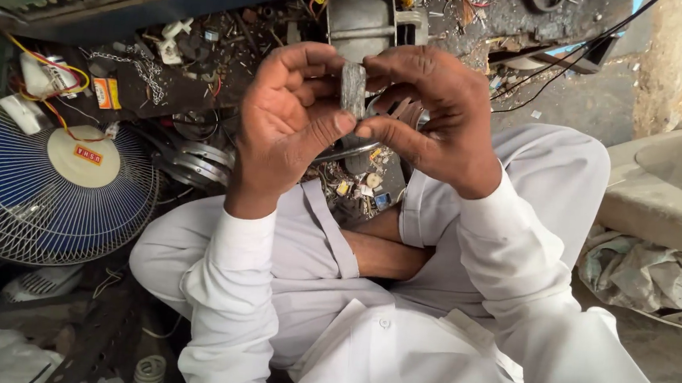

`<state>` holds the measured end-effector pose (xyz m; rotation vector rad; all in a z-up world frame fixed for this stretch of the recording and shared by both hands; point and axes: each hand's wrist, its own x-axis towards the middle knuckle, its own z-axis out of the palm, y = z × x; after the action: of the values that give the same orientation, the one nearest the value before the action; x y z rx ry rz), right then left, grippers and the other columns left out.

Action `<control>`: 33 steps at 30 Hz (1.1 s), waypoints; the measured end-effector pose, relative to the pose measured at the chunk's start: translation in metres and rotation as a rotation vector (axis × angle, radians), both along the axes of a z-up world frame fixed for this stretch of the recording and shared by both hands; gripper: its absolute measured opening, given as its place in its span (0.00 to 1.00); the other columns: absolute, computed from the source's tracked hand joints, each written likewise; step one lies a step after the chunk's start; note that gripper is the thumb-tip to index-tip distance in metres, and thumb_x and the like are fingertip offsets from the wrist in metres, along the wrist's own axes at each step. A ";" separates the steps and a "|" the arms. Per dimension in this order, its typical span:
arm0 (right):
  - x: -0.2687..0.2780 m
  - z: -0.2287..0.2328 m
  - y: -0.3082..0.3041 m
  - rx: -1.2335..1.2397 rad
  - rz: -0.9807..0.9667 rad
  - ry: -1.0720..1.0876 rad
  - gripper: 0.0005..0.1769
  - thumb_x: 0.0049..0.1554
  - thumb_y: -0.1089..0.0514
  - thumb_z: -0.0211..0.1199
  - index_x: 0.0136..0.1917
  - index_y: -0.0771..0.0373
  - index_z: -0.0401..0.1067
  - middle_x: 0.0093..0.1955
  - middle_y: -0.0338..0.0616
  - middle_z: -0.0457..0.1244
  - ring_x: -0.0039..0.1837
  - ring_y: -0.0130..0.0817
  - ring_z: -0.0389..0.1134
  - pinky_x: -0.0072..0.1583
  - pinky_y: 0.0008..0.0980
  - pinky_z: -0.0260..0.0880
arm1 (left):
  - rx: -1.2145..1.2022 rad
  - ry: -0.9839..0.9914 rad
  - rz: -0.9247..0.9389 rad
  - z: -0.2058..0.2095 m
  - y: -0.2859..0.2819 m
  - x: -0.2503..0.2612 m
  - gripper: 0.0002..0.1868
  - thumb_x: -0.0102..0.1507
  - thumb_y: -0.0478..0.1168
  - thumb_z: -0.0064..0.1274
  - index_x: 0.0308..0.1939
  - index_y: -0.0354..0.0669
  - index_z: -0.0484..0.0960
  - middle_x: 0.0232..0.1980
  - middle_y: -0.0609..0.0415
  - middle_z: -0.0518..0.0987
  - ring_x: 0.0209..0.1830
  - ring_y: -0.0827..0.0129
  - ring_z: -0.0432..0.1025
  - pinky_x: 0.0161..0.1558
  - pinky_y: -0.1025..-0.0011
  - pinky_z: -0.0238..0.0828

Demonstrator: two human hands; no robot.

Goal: The recorder is dismantling and inspecting a small electric motor at a workshop bench.

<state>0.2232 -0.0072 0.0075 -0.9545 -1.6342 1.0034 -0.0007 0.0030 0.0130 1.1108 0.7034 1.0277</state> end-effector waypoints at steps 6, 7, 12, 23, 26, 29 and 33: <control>0.013 0.006 0.005 0.065 0.033 0.018 0.29 0.61 0.55 0.78 0.70 0.63 0.72 0.63 0.49 0.66 0.60 0.33 0.73 0.58 0.28 0.79 | -0.037 0.089 0.014 -0.001 0.004 0.017 0.39 0.63 0.44 0.69 0.70 0.36 0.63 0.62 0.44 0.76 0.62 0.62 0.76 0.65 0.64 0.79; 0.020 0.000 0.004 0.064 0.023 0.017 0.29 0.61 0.55 0.78 0.70 0.63 0.72 0.63 0.49 0.66 0.60 0.33 0.73 0.58 0.28 0.79 | -0.038 0.089 0.004 -0.003 0.006 0.017 0.39 0.63 0.44 0.69 0.70 0.36 0.63 0.62 0.44 0.76 0.62 0.62 0.76 0.65 0.64 0.79; 0.093 -0.023 0.007 -0.214 -0.303 0.606 0.10 0.64 0.63 0.68 0.59 0.65 0.76 0.49 0.45 0.70 0.47 0.31 0.72 0.53 0.32 0.77 | 1.009 1.302 0.045 -0.028 0.024 0.036 0.65 0.52 0.63 0.78 0.79 0.44 0.52 0.80 0.42 0.59 0.80 0.42 0.50 0.78 0.40 0.44; 0.073 -0.134 0.033 -0.620 -0.274 0.618 0.17 0.64 0.65 0.64 0.65 0.66 0.73 0.58 0.39 0.69 0.56 0.28 0.71 0.58 0.28 0.78 | 1.017 1.473 0.062 -0.085 0.043 0.043 0.70 0.49 0.49 0.82 0.81 0.42 0.45 0.80 0.44 0.57 0.82 0.49 0.53 0.80 0.41 0.40; 0.069 -0.154 0.035 -0.624 -0.254 0.525 0.10 0.66 0.64 0.65 0.60 0.69 0.74 0.51 0.40 0.69 0.50 0.29 0.69 0.53 0.29 0.73 | 1.055 1.456 0.071 -0.083 0.041 0.041 0.69 0.50 0.48 0.82 0.81 0.42 0.45 0.80 0.45 0.58 0.82 0.50 0.53 0.80 0.42 0.41; 0.066 -0.162 0.035 -0.620 -0.396 0.447 0.08 0.65 0.63 0.66 0.55 0.70 0.76 0.46 0.40 0.70 0.46 0.29 0.69 0.49 0.30 0.71 | 1.078 1.442 0.074 -0.085 0.043 0.038 0.68 0.51 0.46 0.82 0.81 0.42 0.45 0.80 0.45 0.58 0.83 0.51 0.53 0.80 0.43 0.42; 0.059 -0.162 0.027 -0.451 -0.373 0.330 0.10 0.64 0.63 0.67 0.56 0.71 0.76 0.50 0.38 0.72 0.50 0.25 0.70 0.53 0.29 0.72 | 1.084 1.419 0.080 -0.098 0.046 0.038 0.67 0.50 0.45 0.82 0.80 0.41 0.46 0.80 0.45 0.58 0.82 0.51 0.53 0.80 0.43 0.42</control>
<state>0.2822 0.0194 -0.1541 -1.2579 -0.9282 1.2119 0.0372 0.0494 -0.0850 2.8597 1.3147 0.4827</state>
